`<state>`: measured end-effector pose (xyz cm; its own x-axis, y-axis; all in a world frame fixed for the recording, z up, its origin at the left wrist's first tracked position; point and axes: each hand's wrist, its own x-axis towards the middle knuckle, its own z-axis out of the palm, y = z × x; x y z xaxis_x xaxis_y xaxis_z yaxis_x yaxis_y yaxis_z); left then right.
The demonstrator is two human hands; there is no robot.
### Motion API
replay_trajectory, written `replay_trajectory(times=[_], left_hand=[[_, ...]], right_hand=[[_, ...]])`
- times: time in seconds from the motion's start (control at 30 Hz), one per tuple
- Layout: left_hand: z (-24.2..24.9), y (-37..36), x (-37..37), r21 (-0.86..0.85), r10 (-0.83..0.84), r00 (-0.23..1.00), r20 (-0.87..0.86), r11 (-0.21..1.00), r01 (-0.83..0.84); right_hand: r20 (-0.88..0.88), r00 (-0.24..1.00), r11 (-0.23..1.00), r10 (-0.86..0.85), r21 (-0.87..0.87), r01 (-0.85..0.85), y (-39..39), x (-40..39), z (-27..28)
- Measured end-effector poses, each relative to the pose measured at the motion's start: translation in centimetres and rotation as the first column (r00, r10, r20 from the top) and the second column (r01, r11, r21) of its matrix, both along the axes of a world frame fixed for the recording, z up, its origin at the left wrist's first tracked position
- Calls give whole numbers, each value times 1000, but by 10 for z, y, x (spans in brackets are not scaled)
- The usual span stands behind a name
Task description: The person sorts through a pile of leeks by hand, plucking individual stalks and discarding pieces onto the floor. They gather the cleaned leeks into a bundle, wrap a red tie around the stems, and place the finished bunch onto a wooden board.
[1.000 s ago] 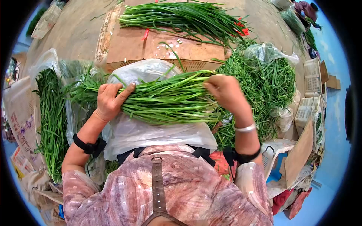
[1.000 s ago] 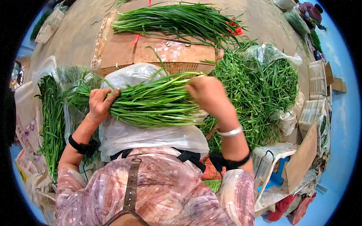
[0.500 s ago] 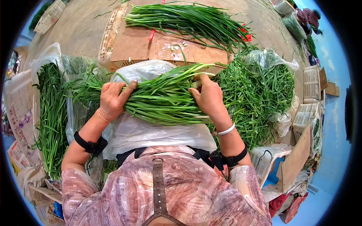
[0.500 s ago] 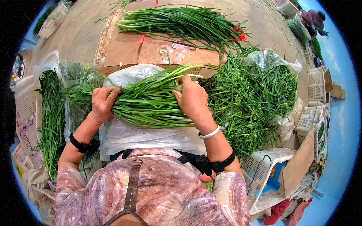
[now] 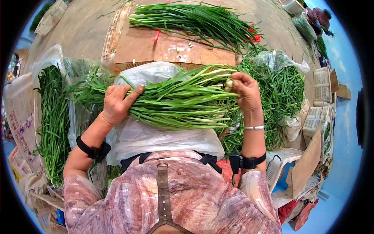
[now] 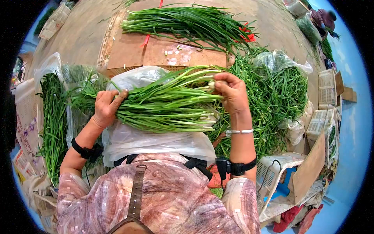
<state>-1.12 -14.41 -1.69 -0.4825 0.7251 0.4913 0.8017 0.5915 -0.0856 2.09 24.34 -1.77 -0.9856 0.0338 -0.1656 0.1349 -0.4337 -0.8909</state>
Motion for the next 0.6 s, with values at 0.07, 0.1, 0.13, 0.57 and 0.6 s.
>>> replay_trajectory(times=[0.07,0.1,0.13,0.57,0.6], left_hand=[[0,1,-1,6,-5,1000,2,1000,5],[0,0,-1,6,-8,1000,4,1000,8],[-1,-1,-1,3,-8,1000,1,1000,8],[2,3,-2,-4,-30,1000,5,1000,30],[2,3,-2,-10,-35,999,3,999,35]], right_hand=[[-64,998,985,-15,-173,4,20,9,-4],[-83,995,978,-48,-207,30,31,18,-3],[-101,991,969,-82,-240,56,44,26,-2],[-36,999,407,9,913,29,58,27,17],[-129,989,422,75,902,86,27,12,36]])
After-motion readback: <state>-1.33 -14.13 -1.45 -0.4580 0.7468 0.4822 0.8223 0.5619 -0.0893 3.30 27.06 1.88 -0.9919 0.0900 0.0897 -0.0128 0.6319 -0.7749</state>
